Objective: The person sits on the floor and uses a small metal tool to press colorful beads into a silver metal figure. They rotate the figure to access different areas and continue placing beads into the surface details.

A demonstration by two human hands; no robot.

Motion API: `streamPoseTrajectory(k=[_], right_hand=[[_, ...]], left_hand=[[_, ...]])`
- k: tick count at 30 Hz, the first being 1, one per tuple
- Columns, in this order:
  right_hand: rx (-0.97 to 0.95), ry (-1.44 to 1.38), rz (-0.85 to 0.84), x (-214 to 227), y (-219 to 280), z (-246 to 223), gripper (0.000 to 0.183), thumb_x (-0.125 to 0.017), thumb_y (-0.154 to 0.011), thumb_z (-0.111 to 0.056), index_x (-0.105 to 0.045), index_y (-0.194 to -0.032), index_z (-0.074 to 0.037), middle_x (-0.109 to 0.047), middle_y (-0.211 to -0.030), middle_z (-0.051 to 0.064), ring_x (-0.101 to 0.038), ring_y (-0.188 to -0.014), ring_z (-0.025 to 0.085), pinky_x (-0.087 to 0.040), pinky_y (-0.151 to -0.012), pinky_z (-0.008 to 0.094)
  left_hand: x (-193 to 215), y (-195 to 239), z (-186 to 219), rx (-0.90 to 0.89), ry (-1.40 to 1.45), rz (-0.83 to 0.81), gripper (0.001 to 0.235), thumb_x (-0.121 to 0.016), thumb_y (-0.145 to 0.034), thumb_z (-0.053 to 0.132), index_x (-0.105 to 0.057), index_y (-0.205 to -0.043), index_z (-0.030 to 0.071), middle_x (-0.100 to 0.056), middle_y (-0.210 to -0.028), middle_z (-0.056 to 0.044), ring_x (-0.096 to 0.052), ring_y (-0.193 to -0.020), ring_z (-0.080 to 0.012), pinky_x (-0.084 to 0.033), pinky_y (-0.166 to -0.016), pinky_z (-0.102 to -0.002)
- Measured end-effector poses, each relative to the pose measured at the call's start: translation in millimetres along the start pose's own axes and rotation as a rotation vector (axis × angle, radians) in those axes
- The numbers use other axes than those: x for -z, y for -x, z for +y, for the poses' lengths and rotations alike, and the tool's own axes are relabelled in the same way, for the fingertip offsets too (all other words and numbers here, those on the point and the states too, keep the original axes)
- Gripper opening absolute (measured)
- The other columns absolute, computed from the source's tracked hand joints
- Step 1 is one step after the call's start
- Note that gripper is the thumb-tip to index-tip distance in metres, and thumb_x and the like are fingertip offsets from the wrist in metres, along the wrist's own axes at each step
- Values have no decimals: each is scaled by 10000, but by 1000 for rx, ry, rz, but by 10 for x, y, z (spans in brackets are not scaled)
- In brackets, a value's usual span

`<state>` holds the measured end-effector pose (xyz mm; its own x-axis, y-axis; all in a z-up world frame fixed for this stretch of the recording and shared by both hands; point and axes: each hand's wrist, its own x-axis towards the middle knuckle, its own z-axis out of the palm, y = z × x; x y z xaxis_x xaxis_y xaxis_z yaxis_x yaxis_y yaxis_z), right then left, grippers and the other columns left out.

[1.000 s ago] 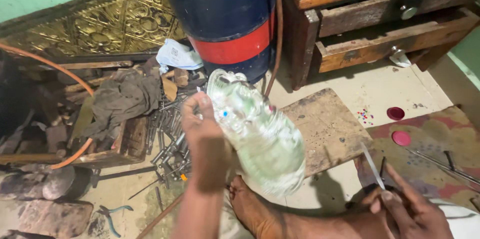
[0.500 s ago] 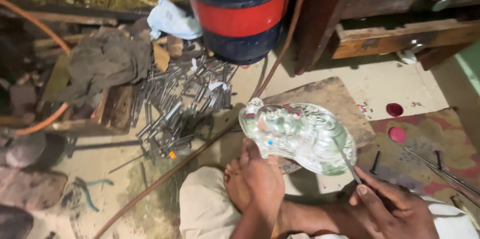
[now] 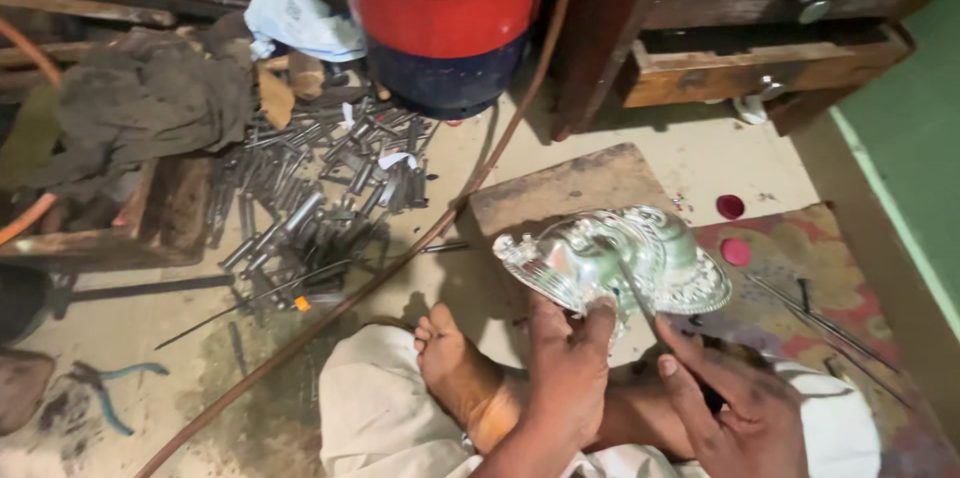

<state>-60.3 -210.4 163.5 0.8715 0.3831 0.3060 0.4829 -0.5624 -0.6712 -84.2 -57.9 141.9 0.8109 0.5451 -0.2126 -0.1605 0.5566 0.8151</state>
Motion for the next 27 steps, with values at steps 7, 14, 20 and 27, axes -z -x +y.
streamPoseTrajectory(k=[7,14,20,27], right_hand=[[2,-6,-28,243,9,256,420,-780,-780,-103,-765,-1195,-162,-825,-959,92,-789,-833,83,-573,-656,224],[113,-62,-131,266,-109,453,399,-782,-822,-103,-766,-1216,-162,-785,-820,47,-675,-722,112,-573,-671,231],[217,-241,-185,63,-375,438,401,-707,-921,-92,-702,-1320,-125,-745,-890,52,-637,-723,68,-516,-625,223],[29,-315,-178,-88,-730,110,403,-728,-871,-68,-755,-1272,-101,-775,-854,33,-644,-680,28,-513,-592,180]], left_hand=[[-191,-55,-99,-129,12,-13,599,-586,-851,-89,-430,-1418,27,-610,-1322,-110,-583,-1170,-156,-452,-990,-271],[-116,-140,-219,-201,-108,54,546,-596,-844,-119,-472,-1367,-17,-648,-1237,-125,-622,-1090,-170,-481,-941,-294],[-40,-308,-84,-254,-1,162,407,-573,-922,-57,-570,-1328,-33,-699,-1203,-114,-642,-1082,-176,-495,-948,-299],[-240,-667,329,-441,-287,367,543,-547,-945,30,-418,-1472,18,-570,-1382,-71,-575,-1221,-178,-415,-1025,-306]])
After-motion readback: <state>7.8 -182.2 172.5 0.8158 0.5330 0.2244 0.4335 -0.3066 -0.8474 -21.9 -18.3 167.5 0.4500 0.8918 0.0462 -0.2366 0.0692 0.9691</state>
